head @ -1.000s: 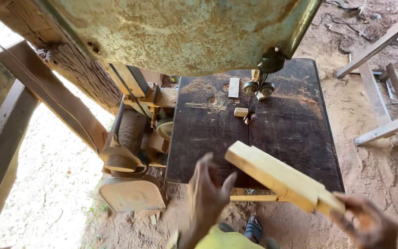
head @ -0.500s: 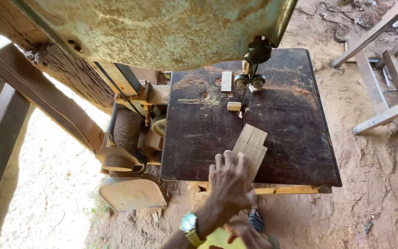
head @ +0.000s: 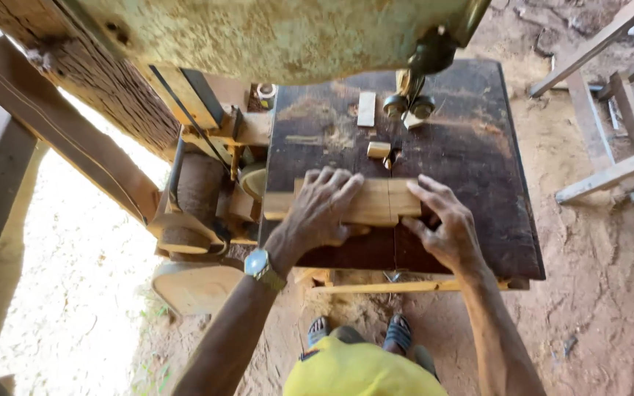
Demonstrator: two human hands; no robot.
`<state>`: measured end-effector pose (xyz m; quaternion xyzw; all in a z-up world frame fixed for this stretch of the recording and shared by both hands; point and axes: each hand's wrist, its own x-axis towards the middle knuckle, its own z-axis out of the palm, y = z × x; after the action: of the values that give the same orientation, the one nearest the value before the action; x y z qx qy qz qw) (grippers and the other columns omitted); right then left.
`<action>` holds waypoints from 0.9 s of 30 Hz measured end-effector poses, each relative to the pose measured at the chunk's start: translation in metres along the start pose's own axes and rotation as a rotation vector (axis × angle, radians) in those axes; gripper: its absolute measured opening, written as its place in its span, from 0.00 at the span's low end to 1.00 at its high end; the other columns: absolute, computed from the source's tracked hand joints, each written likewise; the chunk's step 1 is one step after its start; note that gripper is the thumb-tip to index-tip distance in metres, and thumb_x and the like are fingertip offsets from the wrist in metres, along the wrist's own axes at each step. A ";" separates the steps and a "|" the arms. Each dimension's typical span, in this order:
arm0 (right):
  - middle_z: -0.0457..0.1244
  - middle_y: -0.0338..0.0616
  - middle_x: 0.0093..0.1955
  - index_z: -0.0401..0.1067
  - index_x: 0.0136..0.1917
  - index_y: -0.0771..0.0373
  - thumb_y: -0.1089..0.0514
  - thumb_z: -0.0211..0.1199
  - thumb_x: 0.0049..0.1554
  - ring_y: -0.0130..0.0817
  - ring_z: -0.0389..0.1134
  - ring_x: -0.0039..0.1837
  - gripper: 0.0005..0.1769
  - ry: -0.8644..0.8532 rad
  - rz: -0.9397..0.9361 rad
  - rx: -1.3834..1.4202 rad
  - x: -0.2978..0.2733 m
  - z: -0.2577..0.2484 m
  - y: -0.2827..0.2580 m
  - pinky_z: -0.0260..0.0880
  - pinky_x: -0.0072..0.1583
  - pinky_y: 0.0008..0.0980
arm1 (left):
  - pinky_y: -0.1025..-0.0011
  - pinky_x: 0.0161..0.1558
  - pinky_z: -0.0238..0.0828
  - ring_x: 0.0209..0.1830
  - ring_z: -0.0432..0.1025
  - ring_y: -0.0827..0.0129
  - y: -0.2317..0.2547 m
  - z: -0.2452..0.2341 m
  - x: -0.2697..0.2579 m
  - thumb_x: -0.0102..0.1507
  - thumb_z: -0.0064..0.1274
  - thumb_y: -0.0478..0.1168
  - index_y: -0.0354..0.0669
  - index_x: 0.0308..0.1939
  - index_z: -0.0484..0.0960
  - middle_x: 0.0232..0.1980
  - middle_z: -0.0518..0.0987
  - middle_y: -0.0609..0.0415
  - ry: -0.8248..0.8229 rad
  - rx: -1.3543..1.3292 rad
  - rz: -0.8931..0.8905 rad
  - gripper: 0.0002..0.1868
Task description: Cutting a piece of wood along marked lines using a bandsaw.
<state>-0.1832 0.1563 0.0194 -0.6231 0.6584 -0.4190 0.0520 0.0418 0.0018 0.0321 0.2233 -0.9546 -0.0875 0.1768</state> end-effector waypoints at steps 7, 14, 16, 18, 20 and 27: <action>0.68 0.55 0.63 0.76 0.66 0.58 0.55 0.79 0.48 0.61 0.70 0.62 0.33 0.073 -0.046 -0.018 0.019 0.008 0.002 0.71 0.60 0.53 | 0.44 0.69 0.51 0.62 0.67 0.55 -0.013 -0.009 0.022 0.44 0.71 0.60 0.55 0.65 0.72 0.56 0.74 0.52 0.009 0.036 -0.021 0.47; 0.68 0.53 0.63 0.78 0.63 0.59 0.60 0.80 0.48 0.48 0.72 0.44 0.29 0.089 0.010 0.068 0.024 0.012 0.016 0.70 0.34 0.36 | 0.42 0.67 0.56 0.57 0.72 0.44 -0.022 -0.012 0.046 0.47 0.71 0.62 0.44 0.68 0.68 0.53 0.76 0.39 -0.005 -0.351 -0.095 0.51; 0.68 0.53 0.62 0.79 0.60 0.61 0.60 0.81 0.46 0.44 0.72 0.40 0.28 0.082 0.051 0.134 0.024 0.013 0.017 0.71 0.32 0.32 | 0.54 0.53 0.74 0.44 0.79 0.51 -0.042 0.014 0.059 0.54 0.68 0.43 0.47 0.55 0.82 0.43 0.79 0.50 0.216 -0.377 -0.340 0.25; 0.68 0.54 0.62 0.79 0.60 0.62 0.61 0.81 0.46 0.44 0.71 0.40 0.29 0.078 0.062 0.151 0.022 0.011 0.014 0.71 0.32 0.32 | 0.54 0.48 0.77 0.41 0.80 0.51 -0.041 0.022 0.075 0.53 0.69 0.44 0.48 0.51 0.85 0.38 0.82 0.49 0.185 -0.399 -0.327 0.22; 0.67 0.55 0.62 0.79 0.60 0.63 0.61 0.81 0.45 0.43 0.71 0.40 0.29 0.073 0.063 0.171 0.025 0.010 0.011 0.72 0.32 0.32 | 0.54 0.44 0.79 0.37 0.81 0.51 -0.041 0.018 0.090 0.52 0.69 0.45 0.48 0.47 0.88 0.32 0.84 0.49 0.163 -0.414 -0.315 0.19; 0.66 0.57 0.63 0.79 0.60 0.64 0.62 0.81 0.44 0.43 0.71 0.39 0.29 0.060 0.120 0.238 0.024 0.009 0.015 0.73 0.34 0.33 | 0.57 0.44 0.79 0.40 0.81 0.55 -0.064 0.039 0.133 0.47 0.64 0.49 0.67 0.28 0.90 0.33 0.85 0.56 -0.185 -0.442 -0.539 0.06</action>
<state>-0.1950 0.1296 0.0154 -0.5592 0.6415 -0.5086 0.1308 -0.0590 -0.1120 0.0198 0.4144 -0.8314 -0.3551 0.1044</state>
